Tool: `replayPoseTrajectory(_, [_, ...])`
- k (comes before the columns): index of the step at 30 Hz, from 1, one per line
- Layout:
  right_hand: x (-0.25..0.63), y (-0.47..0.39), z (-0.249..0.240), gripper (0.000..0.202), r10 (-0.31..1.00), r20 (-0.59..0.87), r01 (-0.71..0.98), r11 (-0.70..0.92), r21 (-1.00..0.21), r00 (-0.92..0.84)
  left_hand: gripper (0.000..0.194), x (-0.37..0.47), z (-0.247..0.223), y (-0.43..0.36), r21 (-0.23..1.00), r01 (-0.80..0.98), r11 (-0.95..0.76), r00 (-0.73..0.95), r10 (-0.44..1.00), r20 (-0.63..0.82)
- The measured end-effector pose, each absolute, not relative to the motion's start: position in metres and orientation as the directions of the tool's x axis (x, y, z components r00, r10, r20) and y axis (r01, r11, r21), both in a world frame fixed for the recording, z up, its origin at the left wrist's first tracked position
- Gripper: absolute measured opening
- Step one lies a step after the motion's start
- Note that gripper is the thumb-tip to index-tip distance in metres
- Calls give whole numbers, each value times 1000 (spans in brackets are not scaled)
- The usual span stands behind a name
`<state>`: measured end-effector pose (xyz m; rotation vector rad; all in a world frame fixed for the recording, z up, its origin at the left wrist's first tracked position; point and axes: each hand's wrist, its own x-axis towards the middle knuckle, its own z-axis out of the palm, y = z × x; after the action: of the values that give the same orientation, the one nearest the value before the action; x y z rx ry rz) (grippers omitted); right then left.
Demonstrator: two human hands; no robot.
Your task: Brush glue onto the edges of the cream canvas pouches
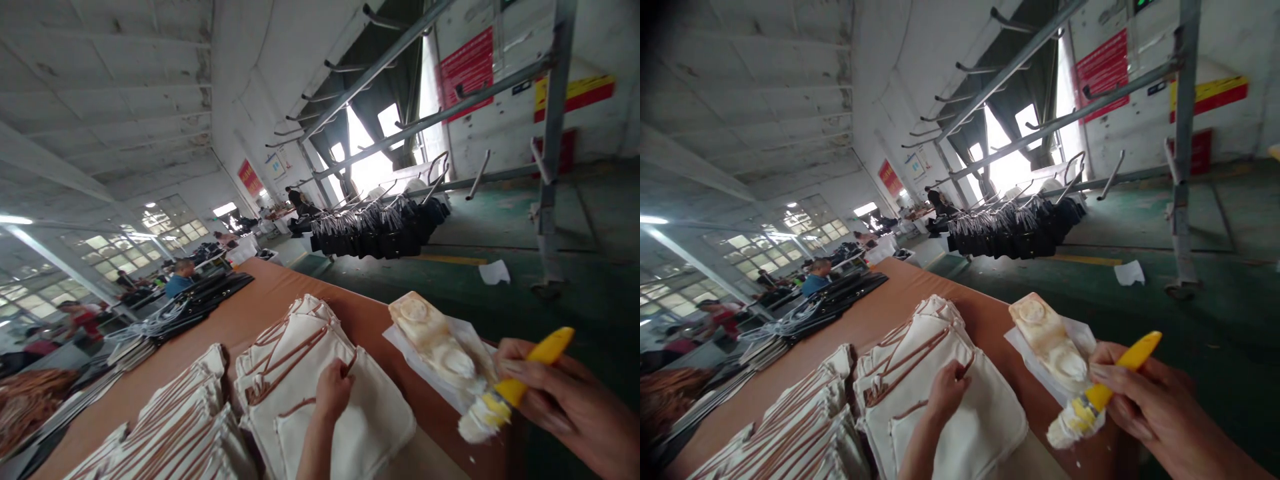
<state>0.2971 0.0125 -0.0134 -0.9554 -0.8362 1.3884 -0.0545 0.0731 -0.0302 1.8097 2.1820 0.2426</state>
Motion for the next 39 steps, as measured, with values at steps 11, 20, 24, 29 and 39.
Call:
replayPoseTrajectory(11, [271,-22,24,28,966,199,-369,128,-920,-162,33,-4,16,-76,830,558,20,136,984,-115])
replayPoseTrajectory(20, [256,-62,71,25,773,563,-113,556,-823,-293,33,18,31,-147,945,319,77,132,983,-125])
replayPoseTrajectory(24, [249,-75,69,22,682,597,-125,609,-784,-421,33,26,41,-165,931,354,87,99,987,-130])
replayPoseTrajectory(29, [245,-76,66,20,631,622,-105,658,-746,-463,32,33,49,-183,941,329,77,120,985,-122])
replayPoseTrajectory(39, [247,-82,67,19,565,678,-121,719,-684,-471,40,32,38,-190,892,451,2,64,997,-35])
